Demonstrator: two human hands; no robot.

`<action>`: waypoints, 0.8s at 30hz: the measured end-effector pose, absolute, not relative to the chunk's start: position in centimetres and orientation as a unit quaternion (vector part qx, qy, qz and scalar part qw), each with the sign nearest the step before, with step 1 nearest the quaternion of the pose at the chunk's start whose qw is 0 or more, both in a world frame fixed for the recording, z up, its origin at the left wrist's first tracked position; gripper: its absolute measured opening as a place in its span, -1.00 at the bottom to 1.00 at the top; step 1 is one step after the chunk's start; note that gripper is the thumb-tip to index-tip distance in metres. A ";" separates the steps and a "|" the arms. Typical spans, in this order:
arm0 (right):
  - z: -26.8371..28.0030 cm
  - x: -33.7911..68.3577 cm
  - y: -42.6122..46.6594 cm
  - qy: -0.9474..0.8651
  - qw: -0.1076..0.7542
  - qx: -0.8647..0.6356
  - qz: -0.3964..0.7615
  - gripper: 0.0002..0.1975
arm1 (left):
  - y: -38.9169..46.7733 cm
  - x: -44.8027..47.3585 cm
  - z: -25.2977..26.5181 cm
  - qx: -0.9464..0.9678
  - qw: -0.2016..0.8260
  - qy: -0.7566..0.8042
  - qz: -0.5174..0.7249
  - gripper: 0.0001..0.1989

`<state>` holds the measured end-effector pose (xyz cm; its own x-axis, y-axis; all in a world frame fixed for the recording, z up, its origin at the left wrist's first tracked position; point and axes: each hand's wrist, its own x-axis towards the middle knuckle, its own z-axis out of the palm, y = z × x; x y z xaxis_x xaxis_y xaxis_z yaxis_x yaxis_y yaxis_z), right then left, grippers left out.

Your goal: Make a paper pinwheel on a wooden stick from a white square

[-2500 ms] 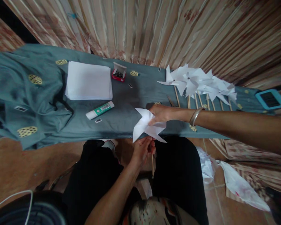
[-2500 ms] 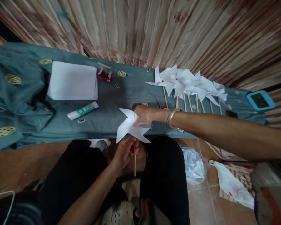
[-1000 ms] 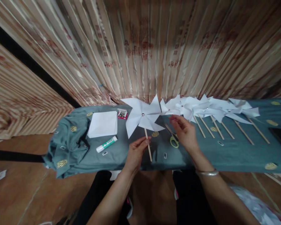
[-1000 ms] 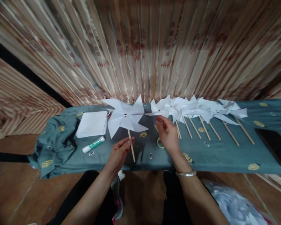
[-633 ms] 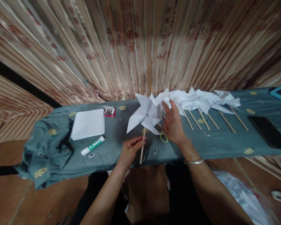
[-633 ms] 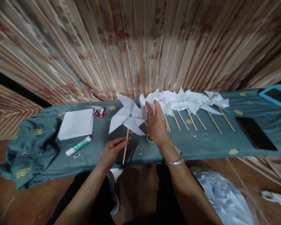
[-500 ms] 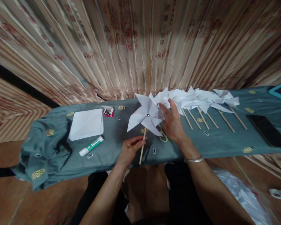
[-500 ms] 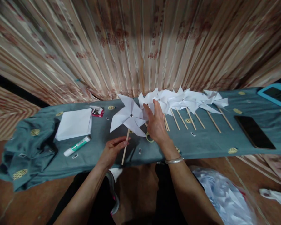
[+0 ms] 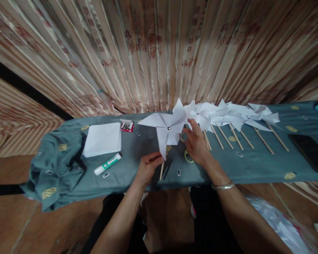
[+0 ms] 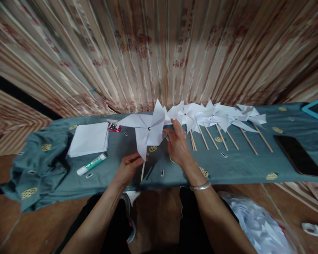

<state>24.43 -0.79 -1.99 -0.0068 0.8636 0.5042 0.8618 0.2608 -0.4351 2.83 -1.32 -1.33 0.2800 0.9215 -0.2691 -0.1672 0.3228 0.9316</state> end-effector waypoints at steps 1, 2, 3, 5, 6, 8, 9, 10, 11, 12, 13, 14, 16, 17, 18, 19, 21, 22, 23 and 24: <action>-2.2 24.2 -0.9 -0.714 0.361 -0.600 0.002 -0.52 | -1.3 2.8 -1.4 0.418 0.675 0.452 0.407 -0.67; -2.3 24.0 -1.0 -0.718 0.364 -0.593 0.003 -0.52 | -1.2 2.8 -1.4 0.413 0.671 0.457 0.412 -0.67; -2.4 23.7 -1.1 -0.721 0.367 -0.588 0.005 -0.52 | -1.2 2.8 -1.4 0.408 0.668 0.463 0.416 -0.67; -2.5 23.1 -1.3 -0.726 0.367 -0.582 0.010 -0.51 | -1.1 2.8 -1.6 0.396 0.662 0.475 0.423 -0.68; -2.5 22.8 -1.4 -0.728 0.367 -0.579 0.013 -0.51 | -1.1 2.8 -1.6 0.390 0.660 0.479 0.427 -0.68; -2.3 22.0 -1.7 -0.736 0.363 -0.571 0.019 -0.51 | -1.0 2.8 -1.7 0.385 0.655 0.485 0.434 -0.69; -2.1 21.6 -1.9 -0.740 0.362 -0.566 0.022 -0.51 | -1.0 2.8 -1.8 0.386 0.651 0.486 0.437 -0.69; -2.0 21.2 -2.0 -0.745 0.362 -0.560 0.025 -0.52 | -1.0 2.9 -1.8 0.389 0.647 0.485 0.441 -0.70; -1.9 20.8 -2.1 -0.748 0.362 -0.556 0.028 -0.54 | -1.0 2.9 -1.8 0.393 0.643 0.484 0.445 -0.70; -1.7 20.6 -2.2 -0.749 0.365 -0.552 0.030 -0.56 | -0.9 2.9 -1.9 0.395 0.640 0.483 0.448 -0.70; -1.6 20.5 -2.3 -0.747 0.371 -0.552 0.030 -0.58 | -0.9 2.9 -1.9 0.397 0.637 0.483 0.451 -0.70; -1.5 20.6 -2.3 -0.741 0.377 -0.555 0.028 -0.60 | -0.9 2.9 -1.9 0.397 0.635 0.484 0.453 -0.70; -1.3 21.3 -2.3 -0.718 0.392 -0.575 0.017 -0.65 | -0.8 2.7 -1.9 0.398 0.628 0.491 0.454 -0.70; -1.1 21.8 -2.2 -0.702 0.402 -0.588 0.005 -0.66 | -0.8 2.7 -1.9 0.401 0.623 0.496 0.452 -0.70; -0.9 22.4 -2.2 -0.685 0.413 -0.600 -0.011 -0.67 | -0.8 2.6 -1.9 0.407 0.619 0.501 0.447 -0.70; -0.7 23.0 -2.1 -0.670 0.425 -0.607 -0.035 -0.66 | -0.8 2.5 -1.9 0.416 0.617 0.503 0.440 -0.70; -0.2 24.0 -1.9 -0.653 0.438 -0.613 -0.084 -0.54 | -0.9 2.3 -2.0 0.436 0.620 0.497 0.422 -0.71; 0.0 24.4 -1.8 -0.652 0.435 -0.612 -0.104 -0.47 | -1.0 2.2 -2.0 0.445 0.626 0.490 0.412 -0.72; 0.1 24.7 -1.7 -0.656 0.426 -0.611 -0.119 -0.41 | -1.1 2.2 -2.1 0.451 0.633 0.482 0.404 -0.72; 0.2 24.9 -1.6 -0.662 0.413 -0.612 -0.128 -0.36 | -1.1 2.1 -2.1 0.457 0.639 0.475 0.396 -0.73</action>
